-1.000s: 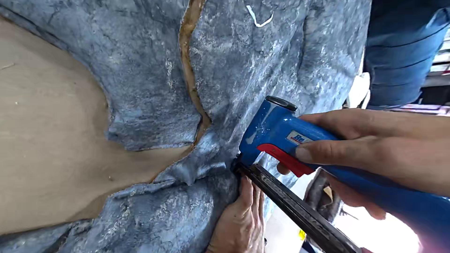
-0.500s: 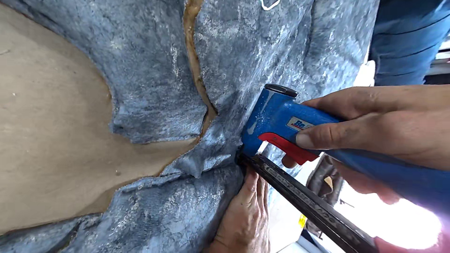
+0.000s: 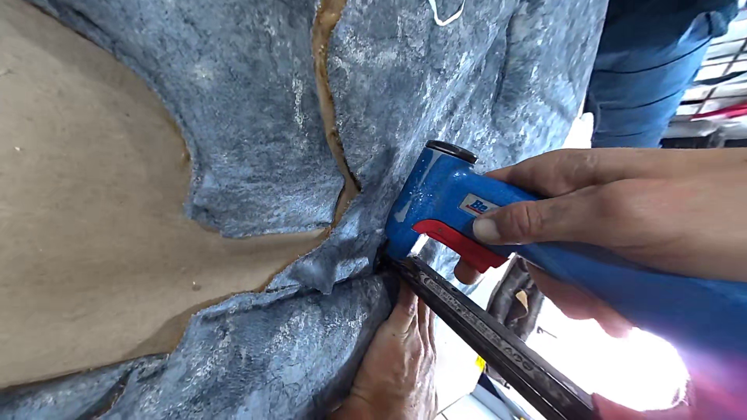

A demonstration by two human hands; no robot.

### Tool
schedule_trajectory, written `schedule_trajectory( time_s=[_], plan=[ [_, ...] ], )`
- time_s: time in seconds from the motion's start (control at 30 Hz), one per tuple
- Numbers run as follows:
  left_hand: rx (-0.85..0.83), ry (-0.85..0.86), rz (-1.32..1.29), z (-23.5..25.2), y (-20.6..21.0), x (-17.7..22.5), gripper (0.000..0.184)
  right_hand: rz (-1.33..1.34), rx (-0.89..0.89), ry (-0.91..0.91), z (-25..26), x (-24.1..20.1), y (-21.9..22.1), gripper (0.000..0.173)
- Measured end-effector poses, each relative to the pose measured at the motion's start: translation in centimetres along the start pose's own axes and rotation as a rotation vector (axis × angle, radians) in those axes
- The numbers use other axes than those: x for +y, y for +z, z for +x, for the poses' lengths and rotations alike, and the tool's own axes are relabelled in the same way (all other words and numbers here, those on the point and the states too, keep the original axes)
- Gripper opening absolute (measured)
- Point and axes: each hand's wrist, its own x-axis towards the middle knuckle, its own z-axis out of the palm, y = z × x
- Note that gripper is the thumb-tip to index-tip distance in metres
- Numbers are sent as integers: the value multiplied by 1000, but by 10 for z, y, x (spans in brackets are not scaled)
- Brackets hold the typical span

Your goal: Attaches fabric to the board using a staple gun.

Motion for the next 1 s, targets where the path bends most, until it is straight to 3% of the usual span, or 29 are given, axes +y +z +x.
schedule_trajectory(
  time_s=[0.13, 0.27, 0.37, 0.47, 0.6, 0.7, 0.77, 0.87, 1.0],
  plan=[
    [45, -3, -9, -2, 4, 1, 48, -67, 11, 29, -2, -5, 3, 25],
    [116, -58, -22, 1, 4, -2, 71, 76, 124, -86, -22, 21, -11, 30],
    [356, -69, -83, 2, 7, -4, 52, 191, 364, -142, -52, 36, -16, 27],
    [459, -66, 12, -17, -10, -8, 34, 260, 412, -265, -57, 65, -14, 24],
    [289, -136, 335, -47, -17, -18, 41, 313, 267, -489, -28, 110, -10, 24],
    [148, -144, 391, -38, -18, -8, 45, 402, 202, -574, -2, 136, -5, 25],
    [68, -195, 392, -24, -13, 4, 50, 434, 173, -562, 6, 149, -8, 25],
    [-21, -257, 374, -2, -11, 17, 58, 363, 279, -436, -4, 144, -6, 23],
    [-12, -273, 408, 19, -3, 26, 50, 389, 375, -356, -6, 138, -1, 25]
  ],
)
